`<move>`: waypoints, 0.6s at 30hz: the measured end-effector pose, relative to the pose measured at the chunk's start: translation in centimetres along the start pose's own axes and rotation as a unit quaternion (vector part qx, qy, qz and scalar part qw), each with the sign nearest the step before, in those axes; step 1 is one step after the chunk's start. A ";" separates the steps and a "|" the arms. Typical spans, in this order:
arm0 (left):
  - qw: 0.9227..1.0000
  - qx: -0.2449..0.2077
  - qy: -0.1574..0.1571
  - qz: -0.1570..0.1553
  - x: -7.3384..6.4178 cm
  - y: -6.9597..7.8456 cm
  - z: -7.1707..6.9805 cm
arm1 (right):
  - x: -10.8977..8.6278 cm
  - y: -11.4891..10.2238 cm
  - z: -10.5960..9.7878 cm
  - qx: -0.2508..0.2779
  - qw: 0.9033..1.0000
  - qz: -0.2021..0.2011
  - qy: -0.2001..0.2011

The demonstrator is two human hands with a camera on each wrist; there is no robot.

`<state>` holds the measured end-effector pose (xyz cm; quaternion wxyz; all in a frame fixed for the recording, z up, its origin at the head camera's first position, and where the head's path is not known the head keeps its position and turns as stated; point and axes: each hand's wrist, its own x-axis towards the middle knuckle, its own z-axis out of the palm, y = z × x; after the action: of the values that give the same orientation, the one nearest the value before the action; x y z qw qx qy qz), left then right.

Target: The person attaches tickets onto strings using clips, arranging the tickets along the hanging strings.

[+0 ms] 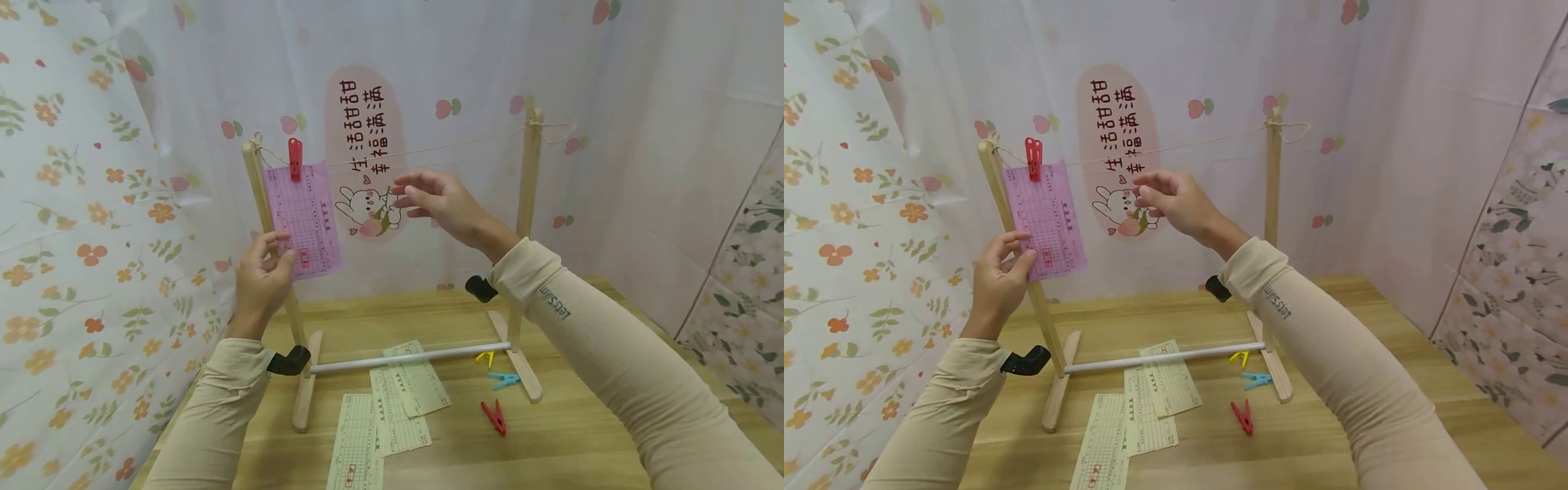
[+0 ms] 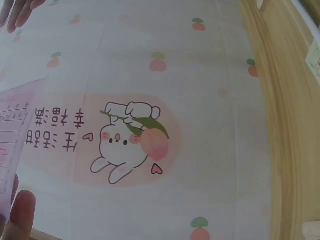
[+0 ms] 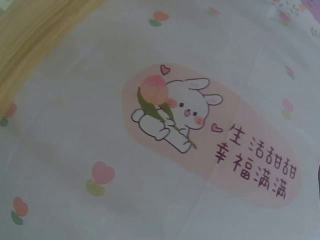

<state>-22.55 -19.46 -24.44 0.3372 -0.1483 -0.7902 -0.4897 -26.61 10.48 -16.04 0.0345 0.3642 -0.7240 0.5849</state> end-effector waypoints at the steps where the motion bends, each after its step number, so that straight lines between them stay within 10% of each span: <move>1: 1.000 -0.009 -0.005 -0.007 -0.3 -0.2 -0.1 | -0.2 0.3 0.1 0.007 1.000 0.003 -0.003; 18: 0.982 -0.147 -0.113 -0.034 -3.2 -2.0 0.0 | -4.2 4.9 -0.2 0.013 0.999 0.032 -0.004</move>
<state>-21.34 -20.11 -27.92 0.2036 -0.2232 -0.7472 -0.5920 -26.41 12.90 -22.04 0.0081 0.3437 -0.7275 0.5938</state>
